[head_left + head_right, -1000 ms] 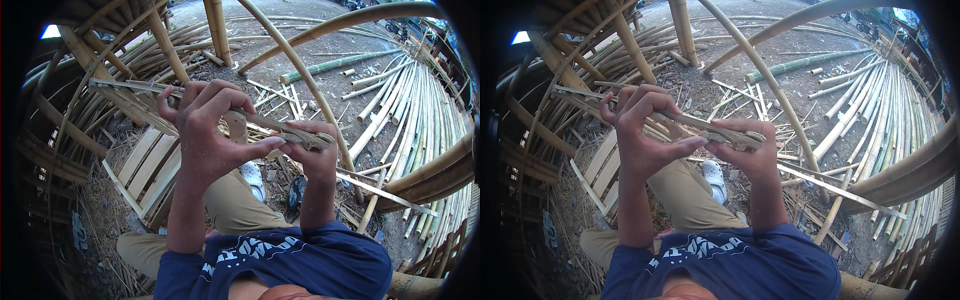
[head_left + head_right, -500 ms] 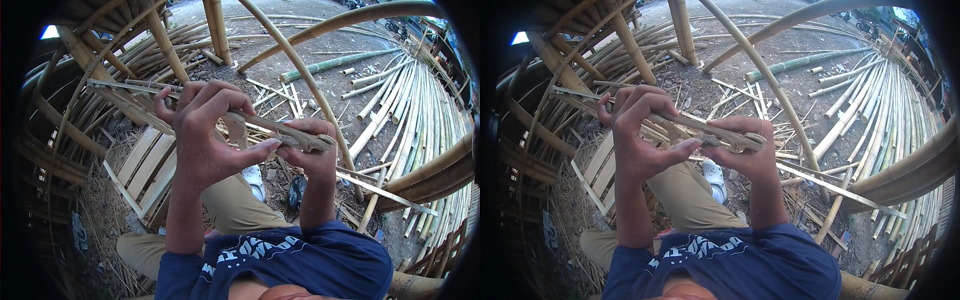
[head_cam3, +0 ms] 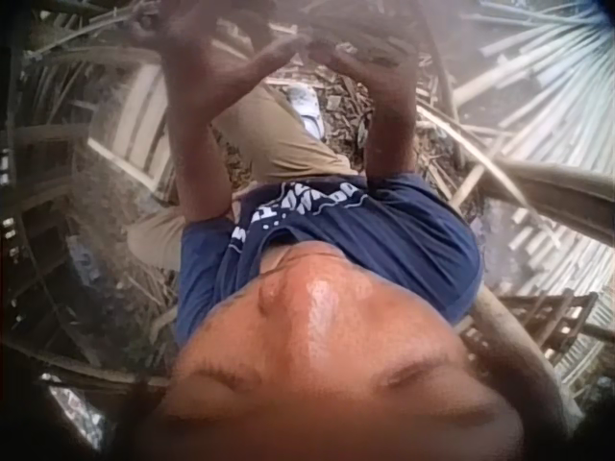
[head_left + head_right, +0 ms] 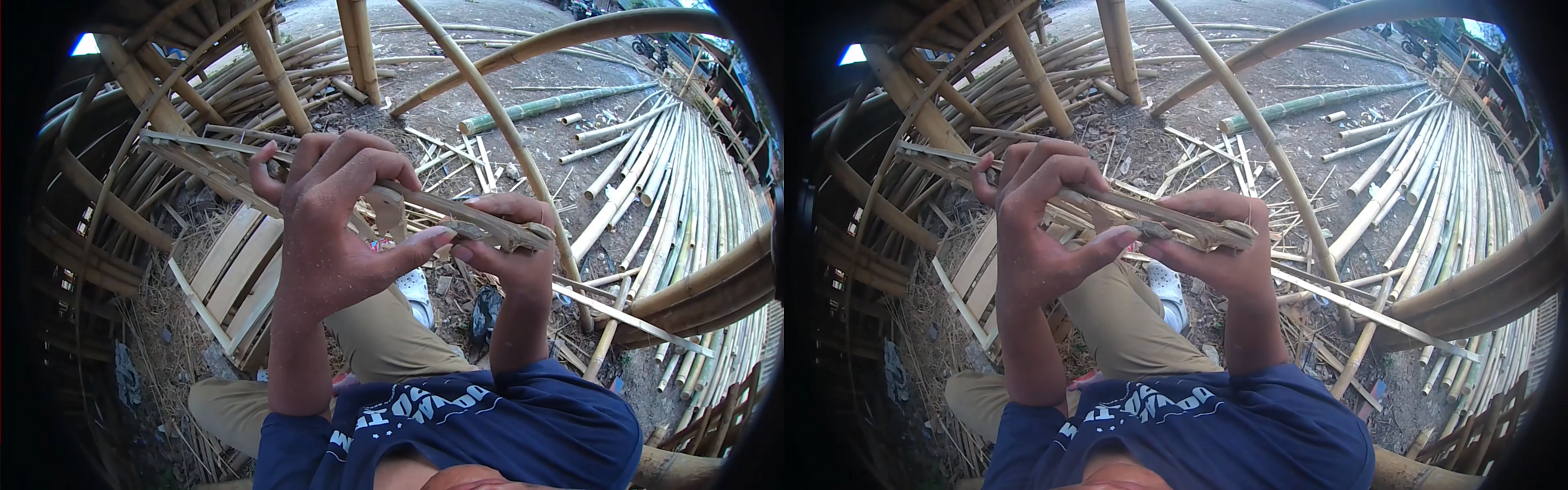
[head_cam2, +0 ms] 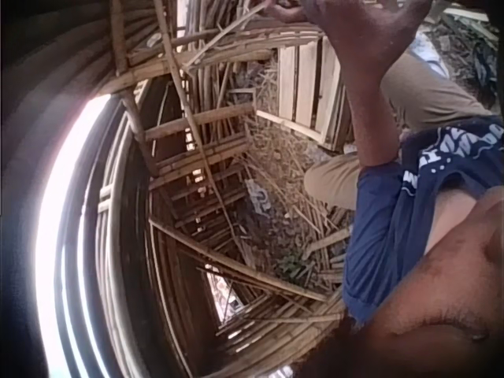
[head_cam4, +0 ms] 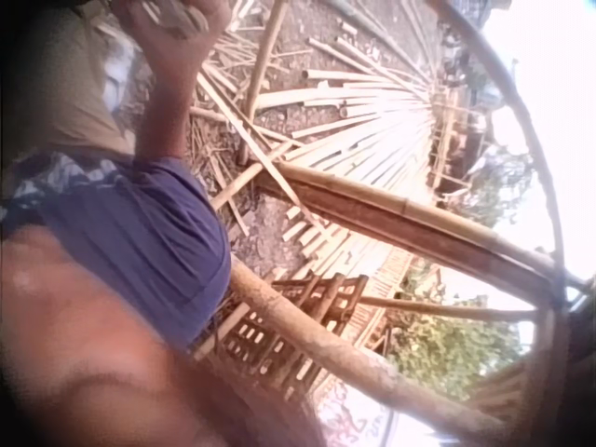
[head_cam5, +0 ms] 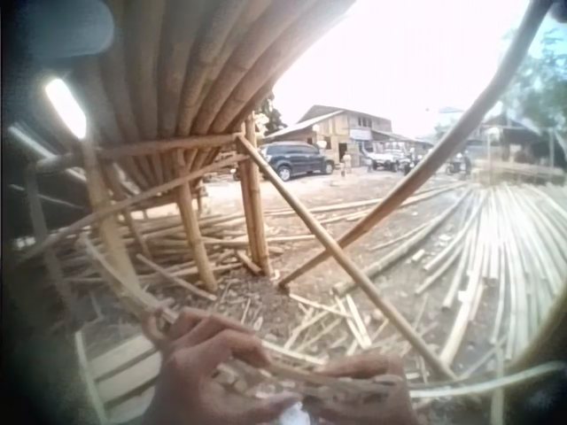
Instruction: The person removes a stone, joins bamboo pieces, and hammers bamboo slats into a frame using a bamboo mallet. The person then lifts the frame and arranges bamboo strips by hand.
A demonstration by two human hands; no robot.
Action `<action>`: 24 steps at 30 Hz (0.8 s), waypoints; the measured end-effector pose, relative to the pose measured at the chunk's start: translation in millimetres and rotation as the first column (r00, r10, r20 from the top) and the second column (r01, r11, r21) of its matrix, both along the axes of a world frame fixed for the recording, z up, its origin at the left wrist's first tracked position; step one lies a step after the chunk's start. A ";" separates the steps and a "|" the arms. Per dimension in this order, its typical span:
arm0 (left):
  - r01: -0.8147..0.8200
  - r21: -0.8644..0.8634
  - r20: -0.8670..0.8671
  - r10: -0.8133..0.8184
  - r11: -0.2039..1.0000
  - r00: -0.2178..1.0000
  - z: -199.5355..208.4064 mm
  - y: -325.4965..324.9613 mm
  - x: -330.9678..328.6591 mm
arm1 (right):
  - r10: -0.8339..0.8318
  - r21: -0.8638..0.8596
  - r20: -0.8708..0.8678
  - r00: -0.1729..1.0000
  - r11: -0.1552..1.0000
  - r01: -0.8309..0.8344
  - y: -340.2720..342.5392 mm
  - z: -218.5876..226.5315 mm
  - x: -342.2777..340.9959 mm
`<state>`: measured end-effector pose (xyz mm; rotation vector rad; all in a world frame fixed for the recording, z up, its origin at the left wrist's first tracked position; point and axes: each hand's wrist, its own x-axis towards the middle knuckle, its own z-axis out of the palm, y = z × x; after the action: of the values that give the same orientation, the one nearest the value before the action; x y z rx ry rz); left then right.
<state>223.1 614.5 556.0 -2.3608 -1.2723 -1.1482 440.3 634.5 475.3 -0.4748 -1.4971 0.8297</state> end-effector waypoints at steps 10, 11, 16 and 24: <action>-0.005 0.008 0.002 0.005 1.000 1.000 0.9 -1.5 -3.6 | -0.081 0.107 -0.057 0.995 0.991 0.087 -2.2 0.6 -8.4; -0.007 0.017 0.003 0.007 1.000 1.000 0.1 -1.0 -3.4 | -0.081 0.106 -0.056 0.995 0.991 0.086 -2.2 0.7 -7.5; -0.001 0.031 0.037 0.000 1.000 0.999 -2.9 -0.4 -0.2 | -0.029 0.068 -0.057 0.998 0.997 0.033 -1.2 -0.1 -3.9; -0.023 -0.024 0.067 0.025 0.999 0.997 -0.5 -3.0 4.9 | 0.073 -0.003 -0.052 0.996 0.997 -0.073 5.0 -1.0 2.0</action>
<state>228.0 611.5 555.5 -2.3350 -1.3388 -1.2221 442.3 639.5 474.2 -0.4009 -1.4716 0.8964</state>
